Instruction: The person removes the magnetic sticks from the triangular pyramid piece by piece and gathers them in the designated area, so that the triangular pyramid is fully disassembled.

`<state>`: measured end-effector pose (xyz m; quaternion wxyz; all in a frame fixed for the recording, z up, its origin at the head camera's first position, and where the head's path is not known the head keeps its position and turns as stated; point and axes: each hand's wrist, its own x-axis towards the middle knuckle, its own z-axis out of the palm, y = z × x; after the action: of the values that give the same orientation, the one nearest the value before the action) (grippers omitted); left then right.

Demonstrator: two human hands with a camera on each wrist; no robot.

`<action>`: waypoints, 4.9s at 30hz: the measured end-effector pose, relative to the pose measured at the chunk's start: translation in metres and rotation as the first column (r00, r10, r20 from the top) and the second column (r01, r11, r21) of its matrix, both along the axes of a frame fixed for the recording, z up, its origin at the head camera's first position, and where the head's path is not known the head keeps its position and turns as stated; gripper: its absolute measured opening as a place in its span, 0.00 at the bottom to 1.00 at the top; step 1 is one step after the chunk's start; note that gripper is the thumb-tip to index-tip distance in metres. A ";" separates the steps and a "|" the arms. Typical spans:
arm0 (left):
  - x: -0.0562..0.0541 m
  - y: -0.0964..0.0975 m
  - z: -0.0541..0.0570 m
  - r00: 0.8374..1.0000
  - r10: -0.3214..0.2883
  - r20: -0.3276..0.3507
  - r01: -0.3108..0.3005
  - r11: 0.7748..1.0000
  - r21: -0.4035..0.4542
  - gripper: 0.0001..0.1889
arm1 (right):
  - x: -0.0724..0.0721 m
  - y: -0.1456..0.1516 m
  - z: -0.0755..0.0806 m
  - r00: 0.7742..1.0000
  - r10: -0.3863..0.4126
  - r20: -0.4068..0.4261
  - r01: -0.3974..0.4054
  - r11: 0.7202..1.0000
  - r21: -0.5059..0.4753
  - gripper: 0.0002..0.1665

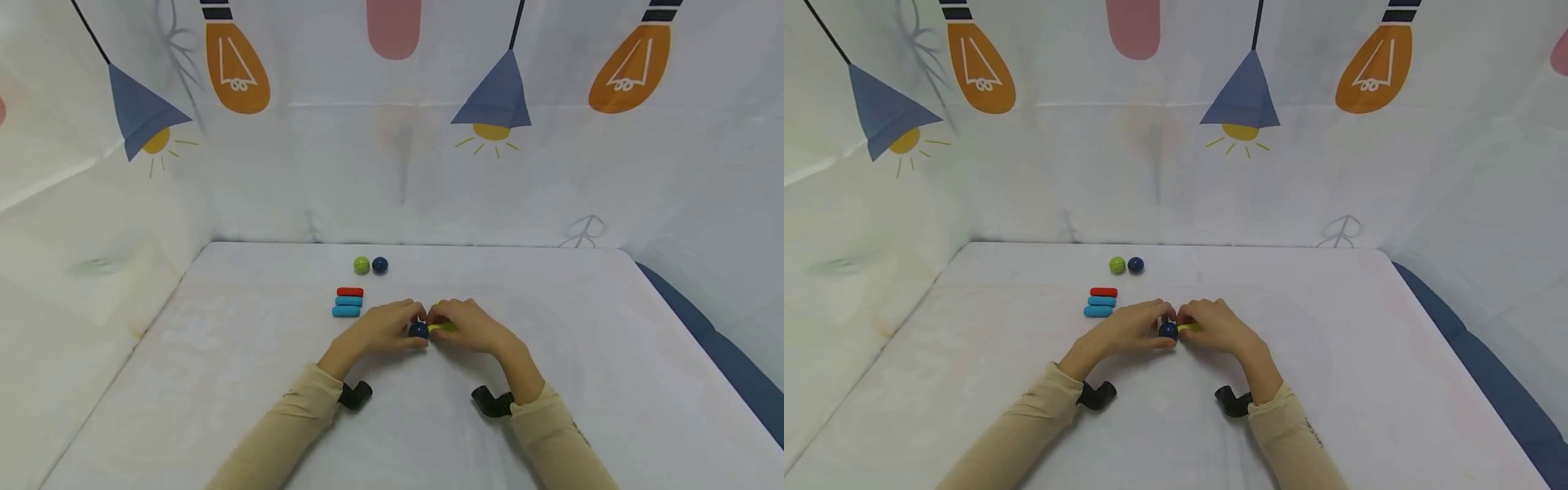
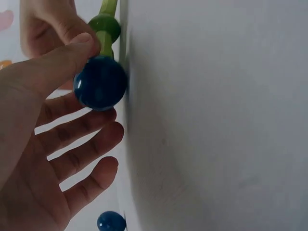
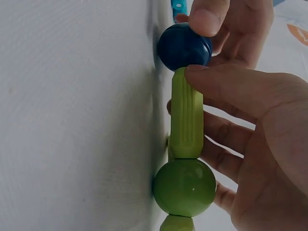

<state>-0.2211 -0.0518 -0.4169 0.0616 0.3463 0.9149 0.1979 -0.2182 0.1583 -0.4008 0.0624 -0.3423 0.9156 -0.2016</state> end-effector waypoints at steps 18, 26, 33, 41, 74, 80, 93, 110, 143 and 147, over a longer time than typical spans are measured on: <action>0.001 0.001 -0.001 0.999 -0.020 -0.042 0.020 1.000 0.013 0.15 | -0.001 -0.001 -0.002 0.999 0.029 -0.028 -0.030 1.000 -0.011 0.09; -0.002 -0.001 0.000 0.998 -0.041 -0.049 0.042 0.999 0.004 0.16 | 0.000 0.000 -0.003 0.998 0.036 -0.044 -0.036 0.999 -0.010 0.09; -0.013 -0.014 0.001 0.998 0.033 -0.062 -0.029 0.998 0.064 0.16 | -0.001 -0.002 -0.005 0.997 0.052 -0.056 -0.052 0.999 0.008 0.07; -0.040 -0.053 0.010 0.967 0.223 -0.126 -0.186 0.950 0.251 0.18 | -0.003 -0.002 -0.006 0.999 0.035 -0.037 -0.034 0.999 0.027 0.05; -0.085 -0.114 -0.016 0.856 0.514 0.062 -0.509 0.813 0.283 0.21 | 0.005 -0.017 -0.008 0.998 0.043 0.048 -0.044 0.999 0.002 0.06; -0.079 -0.111 -0.004 0.834 0.551 -0.007 -0.532 0.810 0.248 0.25 | 0.008 -0.015 -0.006 0.997 0.046 0.058 -0.044 0.998 -0.035 0.07; -0.034 -0.032 0.014 0.994 -0.021 -0.110 0.044 0.977 0.209 0.17 | 0.016 -0.007 0.016 0.984 0.028 0.176 -0.020 0.999 -0.046 0.07; -0.009 0.012 -0.008 0.974 -0.220 -0.052 0.222 0.973 0.054 0.19 | 0.023 -0.007 0.023 0.951 0.097 0.292 -0.090 0.995 -0.038 0.10; -0.014 -0.024 0.009 0.994 -0.107 -0.024 0.104 0.988 -0.113 0.07 | 0.007 0.006 0.008 0.968 -0.105 0.227 0.121 0.991 -0.059 0.13; -0.009 -0.021 0.009 0.991 -0.127 -0.040 0.122 0.987 -0.109 0.07 | 0.006 0.001 0.003 0.971 -0.148 0.190 0.165 0.983 -0.078 0.19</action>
<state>-0.2301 -0.0729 -0.4081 0.0707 0.4038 0.9018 0.1366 -0.2123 0.1596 -0.3978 0.1143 -0.2514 0.9197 -0.2790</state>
